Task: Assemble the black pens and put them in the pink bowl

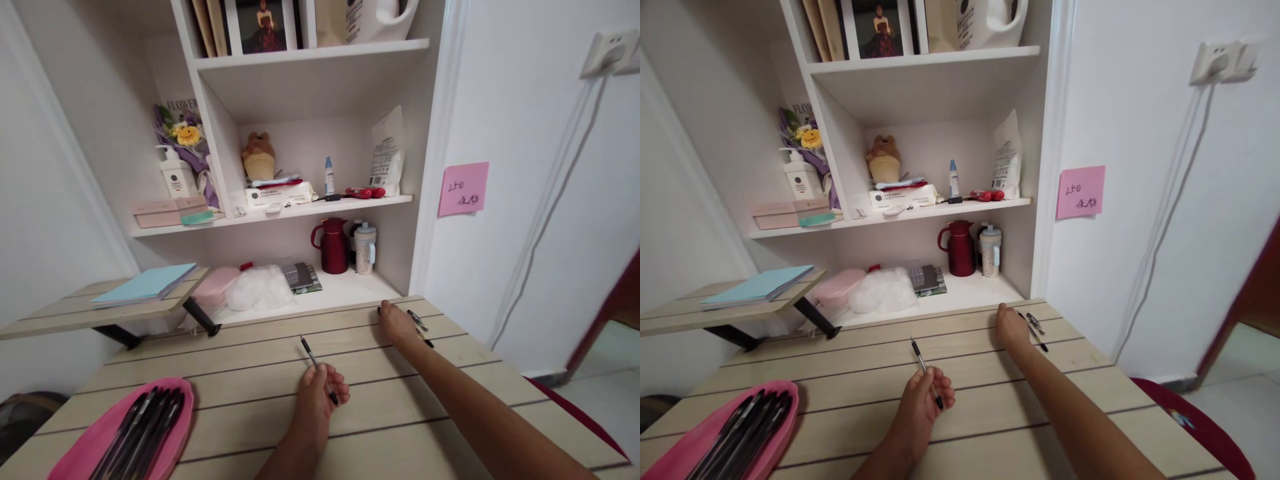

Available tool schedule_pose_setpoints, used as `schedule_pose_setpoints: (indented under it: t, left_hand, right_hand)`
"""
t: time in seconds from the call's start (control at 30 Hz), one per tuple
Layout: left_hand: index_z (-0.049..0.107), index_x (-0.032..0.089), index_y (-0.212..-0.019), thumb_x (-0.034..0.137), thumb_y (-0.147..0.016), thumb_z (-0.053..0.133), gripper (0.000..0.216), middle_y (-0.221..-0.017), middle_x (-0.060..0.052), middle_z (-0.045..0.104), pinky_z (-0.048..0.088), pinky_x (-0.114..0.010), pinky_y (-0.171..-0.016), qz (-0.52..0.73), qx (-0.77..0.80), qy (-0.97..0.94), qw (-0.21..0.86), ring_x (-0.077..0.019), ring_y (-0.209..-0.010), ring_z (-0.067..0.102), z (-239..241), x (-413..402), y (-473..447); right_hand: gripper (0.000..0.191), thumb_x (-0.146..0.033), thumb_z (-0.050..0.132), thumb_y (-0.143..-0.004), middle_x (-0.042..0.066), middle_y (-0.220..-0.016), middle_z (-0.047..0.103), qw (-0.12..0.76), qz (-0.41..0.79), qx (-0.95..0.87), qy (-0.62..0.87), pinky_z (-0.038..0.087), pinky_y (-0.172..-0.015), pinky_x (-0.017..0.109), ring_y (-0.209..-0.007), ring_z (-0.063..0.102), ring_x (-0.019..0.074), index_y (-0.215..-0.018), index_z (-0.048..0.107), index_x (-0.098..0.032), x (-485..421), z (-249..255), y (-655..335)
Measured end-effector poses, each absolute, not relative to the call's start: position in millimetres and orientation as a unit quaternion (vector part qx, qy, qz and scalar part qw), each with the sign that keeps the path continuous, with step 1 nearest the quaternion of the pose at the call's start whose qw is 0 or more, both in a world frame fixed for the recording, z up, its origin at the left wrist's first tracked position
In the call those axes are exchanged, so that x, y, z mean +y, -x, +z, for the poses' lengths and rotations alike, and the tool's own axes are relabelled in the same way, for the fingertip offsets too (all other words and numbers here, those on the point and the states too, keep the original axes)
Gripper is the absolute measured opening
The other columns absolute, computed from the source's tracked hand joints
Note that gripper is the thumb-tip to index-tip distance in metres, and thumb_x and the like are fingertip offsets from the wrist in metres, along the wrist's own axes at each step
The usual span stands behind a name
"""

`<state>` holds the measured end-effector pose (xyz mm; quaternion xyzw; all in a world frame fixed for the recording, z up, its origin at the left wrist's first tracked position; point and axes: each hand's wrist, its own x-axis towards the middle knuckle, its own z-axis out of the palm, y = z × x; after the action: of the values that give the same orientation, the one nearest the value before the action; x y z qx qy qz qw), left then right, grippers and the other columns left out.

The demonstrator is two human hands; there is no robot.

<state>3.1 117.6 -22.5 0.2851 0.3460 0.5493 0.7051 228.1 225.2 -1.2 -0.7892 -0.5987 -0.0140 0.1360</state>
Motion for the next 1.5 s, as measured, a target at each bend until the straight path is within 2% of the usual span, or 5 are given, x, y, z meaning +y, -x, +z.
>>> schedule_pose_setpoints:
  t: [0.43, 0.63, 0.8, 0.97, 1.5]
  left_hand:
    - [0.05, 0.015, -0.077, 0.052, -0.064, 0.064, 0.041, -0.061, -0.002, 0.058, 0.04, -0.026, -0.051, 0.534, 0.357, -0.336, 0.689, -0.0122, -0.048, 0.054, -24, 118, -4]
    - [0.053, 0.015, -0.086, 0.053, -0.069, 0.057, 0.042, -0.056, 0.003, 0.054, 0.017, -0.018, -0.035, 0.495, 0.379, -0.439, 0.647, -0.0019, -0.031, 0.029, -23, 113, -3]
    - [0.051, 0.016, -0.09, 0.051, -0.073, 0.053, 0.038, -0.046, 0.007, 0.047, 0.009, -0.019, -0.036, 0.436, 0.363, -0.52, 0.638, -0.0021, -0.03, 0.02, -21, 107, -6]
    - [0.053, 0.015, -0.087, 0.046, -0.076, 0.051, 0.033, -0.042, 0.008, 0.043, 0.013, -0.019, -0.037, 0.416, 0.366, -0.564, 0.612, -0.0037, -0.033, 0.023, -25, 106, -7]
    - [0.055, 0.015, -0.084, 0.044, -0.075, 0.053, 0.03, -0.042, 0.007, 0.044, 0.014, -0.02, -0.039, 0.412, 0.363, -0.566, 0.615, -0.004, -0.033, 0.022, -22, 106, -6]
  right_hand:
    - [0.031, 0.0, 0.036, -0.078, 0.023, -0.098, 0.062, 0.14, 0.009, -0.609, 0.78, 0.043, -0.074, 0.032, -0.09, 0.061, 0.0246, -0.103, 0.056, -0.003, 219, -11, -217]
    - [0.019, -0.013, 0.042, -0.08, 0.017, -0.084, 0.066, 0.195, 0.059, -0.619, 0.759, 0.041, -0.067, 0.029, -0.079, 0.062, 0.0213, -0.078, 0.061, -0.012, 179, -7, -219]
    - [0.021, -0.034, 0.044, -0.08, 0.002, -0.056, 0.06, 0.428, 0.352, -0.509, 0.659, 0.037, -0.047, 0.024, -0.046, 0.05, 0.0126, -0.069, 0.053, -0.02, 142, 1, -211]
    - [0.025, -0.042, 0.06, -0.068, 0.002, -0.071, 0.062, 0.592, 0.439, -0.405, 0.541, 0.03, -0.041, 0.02, -0.046, 0.045, 0.0079, -0.075, 0.055, -0.018, 125, 20, -185]
    - [0.033, -0.049, 0.059, -0.065, -0.003, -0.052, 0.05, 0.554, 0.375, -0.523, 0.529, 0.034, -0.043, 0.022, -0.044, 0.044, 0.009, -0.068, 0.059, -0.016, 119, 31, -165]
